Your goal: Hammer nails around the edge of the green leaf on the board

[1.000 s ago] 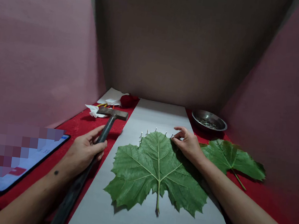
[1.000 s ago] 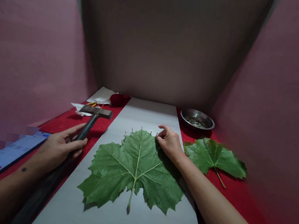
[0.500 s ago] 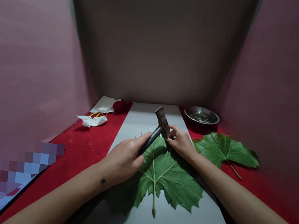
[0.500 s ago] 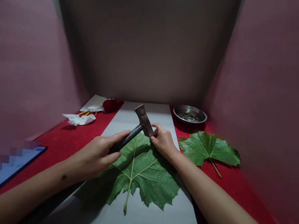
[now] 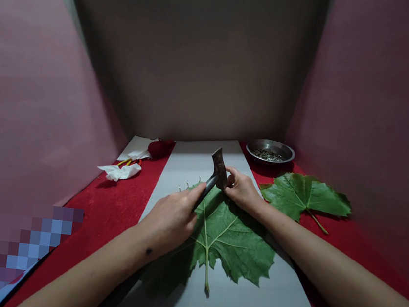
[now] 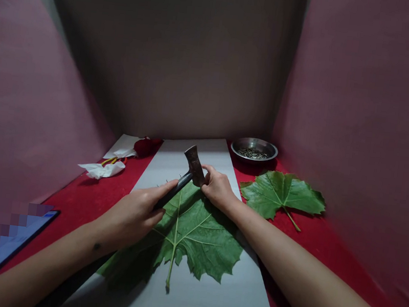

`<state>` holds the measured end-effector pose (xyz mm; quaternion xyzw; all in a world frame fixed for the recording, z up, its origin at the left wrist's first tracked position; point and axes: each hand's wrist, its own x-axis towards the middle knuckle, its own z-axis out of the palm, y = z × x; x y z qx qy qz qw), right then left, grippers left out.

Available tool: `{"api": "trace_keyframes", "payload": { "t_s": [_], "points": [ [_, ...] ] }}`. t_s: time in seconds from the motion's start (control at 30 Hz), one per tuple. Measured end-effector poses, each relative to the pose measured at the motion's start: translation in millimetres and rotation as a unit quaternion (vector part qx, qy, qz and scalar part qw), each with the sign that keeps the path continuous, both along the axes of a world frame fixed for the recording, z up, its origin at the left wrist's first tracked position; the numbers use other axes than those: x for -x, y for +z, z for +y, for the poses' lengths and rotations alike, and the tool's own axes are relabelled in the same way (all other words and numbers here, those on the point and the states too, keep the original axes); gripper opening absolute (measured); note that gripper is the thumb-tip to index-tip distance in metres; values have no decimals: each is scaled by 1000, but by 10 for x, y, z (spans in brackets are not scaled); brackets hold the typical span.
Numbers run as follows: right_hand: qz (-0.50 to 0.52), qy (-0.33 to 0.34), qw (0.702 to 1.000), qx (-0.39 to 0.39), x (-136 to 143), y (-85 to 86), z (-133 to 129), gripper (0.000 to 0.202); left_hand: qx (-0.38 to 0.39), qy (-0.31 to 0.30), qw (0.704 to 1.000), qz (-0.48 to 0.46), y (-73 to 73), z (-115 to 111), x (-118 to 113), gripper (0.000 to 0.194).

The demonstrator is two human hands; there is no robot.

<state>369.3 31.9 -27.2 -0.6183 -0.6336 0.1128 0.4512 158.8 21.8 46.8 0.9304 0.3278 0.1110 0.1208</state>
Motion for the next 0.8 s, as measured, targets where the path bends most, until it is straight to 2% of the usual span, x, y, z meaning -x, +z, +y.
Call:
{"api": "trace_keyframes", "payload": {
  "t_s": [0.13,0.23,0.33,0.4,0.53,0.63,0.8],
  "points": [
    [1,4,1000,-1,-5,-8,5,49,-6,23,1000,7,35,-25,-10,65],
    [8,13,1000,2,-12,-12,4,54,-25,44,999,9,-13,-35,-28,66],
    [7,10,1000,3,-15,-11,2,56,-27,36,998,47,-54,-26,-41,69],
    [2,10,1000,6,-16,-9,3,57,-27,33,997,67,-32,-23,-36,71],
    [-8,12,1000,8,-22,-11,14,57,-52,44,997,29,42,-44,-14,67],
    [-16,11,1000,8,-26,-13,18,56,-68,40,997,0,-3,-56,-17,65],
    [-14,10,1000,10,-25,-5,11,59,-48,18,998,40,-74,-32,-3,70]
  ]
}}
